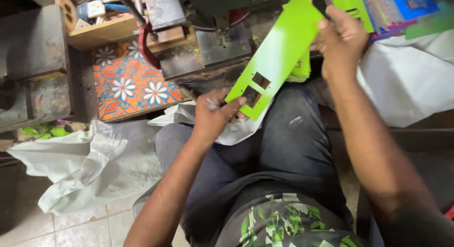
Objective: The person uses a manual press to punch rectangular holes into green and pink plastic sheets. They place each sheet under the press, operate the lever, and stack the finished pieces. At the end, they show a red and a blue punched piece to another person.
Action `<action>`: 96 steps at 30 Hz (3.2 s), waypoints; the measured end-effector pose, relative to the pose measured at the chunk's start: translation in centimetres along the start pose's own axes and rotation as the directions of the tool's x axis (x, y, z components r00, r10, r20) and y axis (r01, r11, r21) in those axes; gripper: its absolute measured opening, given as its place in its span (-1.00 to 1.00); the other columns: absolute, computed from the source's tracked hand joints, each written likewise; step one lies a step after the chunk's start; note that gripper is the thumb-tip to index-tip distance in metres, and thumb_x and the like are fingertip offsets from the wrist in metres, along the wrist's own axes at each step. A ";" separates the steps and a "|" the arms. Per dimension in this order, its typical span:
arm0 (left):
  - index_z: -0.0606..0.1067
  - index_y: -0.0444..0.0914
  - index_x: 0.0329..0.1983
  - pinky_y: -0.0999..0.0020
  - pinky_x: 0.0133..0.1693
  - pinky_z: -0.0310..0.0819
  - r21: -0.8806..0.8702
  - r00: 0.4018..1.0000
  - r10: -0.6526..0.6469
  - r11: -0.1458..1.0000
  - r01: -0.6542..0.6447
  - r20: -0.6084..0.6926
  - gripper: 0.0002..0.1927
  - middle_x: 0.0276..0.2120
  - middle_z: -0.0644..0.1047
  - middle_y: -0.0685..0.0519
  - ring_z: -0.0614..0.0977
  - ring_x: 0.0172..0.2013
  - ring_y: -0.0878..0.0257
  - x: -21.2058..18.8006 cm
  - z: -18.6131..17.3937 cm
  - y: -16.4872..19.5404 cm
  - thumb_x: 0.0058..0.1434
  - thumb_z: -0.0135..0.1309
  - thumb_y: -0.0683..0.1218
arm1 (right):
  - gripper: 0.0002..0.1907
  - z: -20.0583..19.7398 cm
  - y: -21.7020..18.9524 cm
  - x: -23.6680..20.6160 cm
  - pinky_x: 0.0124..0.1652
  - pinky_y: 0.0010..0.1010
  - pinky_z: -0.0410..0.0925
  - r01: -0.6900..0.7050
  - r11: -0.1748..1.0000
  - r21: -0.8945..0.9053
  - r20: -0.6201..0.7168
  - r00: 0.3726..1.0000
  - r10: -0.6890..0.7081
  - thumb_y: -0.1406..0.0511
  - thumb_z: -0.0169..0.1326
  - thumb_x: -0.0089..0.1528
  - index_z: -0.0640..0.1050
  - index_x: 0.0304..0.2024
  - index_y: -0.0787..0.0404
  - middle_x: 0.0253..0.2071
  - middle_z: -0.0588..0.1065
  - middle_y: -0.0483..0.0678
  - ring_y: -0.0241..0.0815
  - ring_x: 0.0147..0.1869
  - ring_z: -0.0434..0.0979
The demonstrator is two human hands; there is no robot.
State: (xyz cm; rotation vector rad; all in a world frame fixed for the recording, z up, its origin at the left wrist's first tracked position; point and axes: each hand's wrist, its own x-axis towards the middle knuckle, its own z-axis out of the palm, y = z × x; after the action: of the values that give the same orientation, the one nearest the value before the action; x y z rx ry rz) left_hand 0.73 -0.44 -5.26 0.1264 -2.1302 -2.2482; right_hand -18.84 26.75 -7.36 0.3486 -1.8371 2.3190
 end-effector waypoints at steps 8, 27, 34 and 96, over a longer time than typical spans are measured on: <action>0.52 -0.35 -0.09 0.13 -0.30 0.58 0.665 0.806 0.551 0.521 -0.536 0.218 -0.71 -0.29 0.64 -0.11 0.68 -0.35 -0.06 -3.5 5.5 -0.3 0.30 0.30 -0.05 | -0.34 4.7 -6.6 -11.0 -0.06 -0.47 0.53 -0.064 0.965 -0.256 0.185 0.976 0.114 0.33 0.19 0.34 0.28 0.43 0.43 0.07 0.52 -0.07 -0.32 0.07 0.53; 0.38 -0.32 0.29 -0.05 -0.14 0.50 0.742 0.913 0.084 0.557 -0.374 0.398 -0.33 -0.12 0.59 -0.29 0.62 -0.15 -0.23 -0.5 2.7 -1.2 0.17 0.23 0.06 | -0.57 -6.5 4.0 13.1 0.07 0.11 0.32 0.205 -0.064 -0.977 0.213 0.961 -0.177 0.13 0.32 0.25 0.65 -0.28 0.46 0.01 0.48 0.43 0.37 0.10 0.45; 0.40 -0.33 0.28 -0.05 -0.11 0.49 0.735 0.905 0.059 0.563 -0.379 0.421 -0.35 -0.15 0.58 -0.31 0.62 -0.12 -0.22 -0.8 2.3 -1.3 0.19 0.23 0.05 | -0.55 -3.1 2.3 12.7 0.05 0.13 0.33 -0.071 -0.067 -0.995 -0.068 0.997 -0.039 0.12 0.27 0.27 0.64 -0.18 0.47 -0.03 0.50 0.36 0.37 0.13 0.46; 0.47 -0.40 0.21 0.50 -0.41 0.45 0.111 0.959 0.254 0.964 -0.241 -0.125 -0.58 -0.34 0.63 0.02 0.58 -0.47 0.39 1.0 -6.0 0.4 0.34 0.21 -0.14 | -0.53 -6.1 -5.7 -2.8 -0.04 -0.26 0.55 -0.195 0.953 0.232 -0.034 0.977 0.208 0.66 0.09 0.31 0.50 0.28 0.44 0.07 0.59 0.21 0.01 0.02 0.68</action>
State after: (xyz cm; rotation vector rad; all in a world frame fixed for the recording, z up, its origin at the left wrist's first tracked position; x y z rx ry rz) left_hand 0.20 -6.56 -5.23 0.0148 -2.0522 -1.9431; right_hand -15.16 34.06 -4.18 0.1226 -1.6527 2.6556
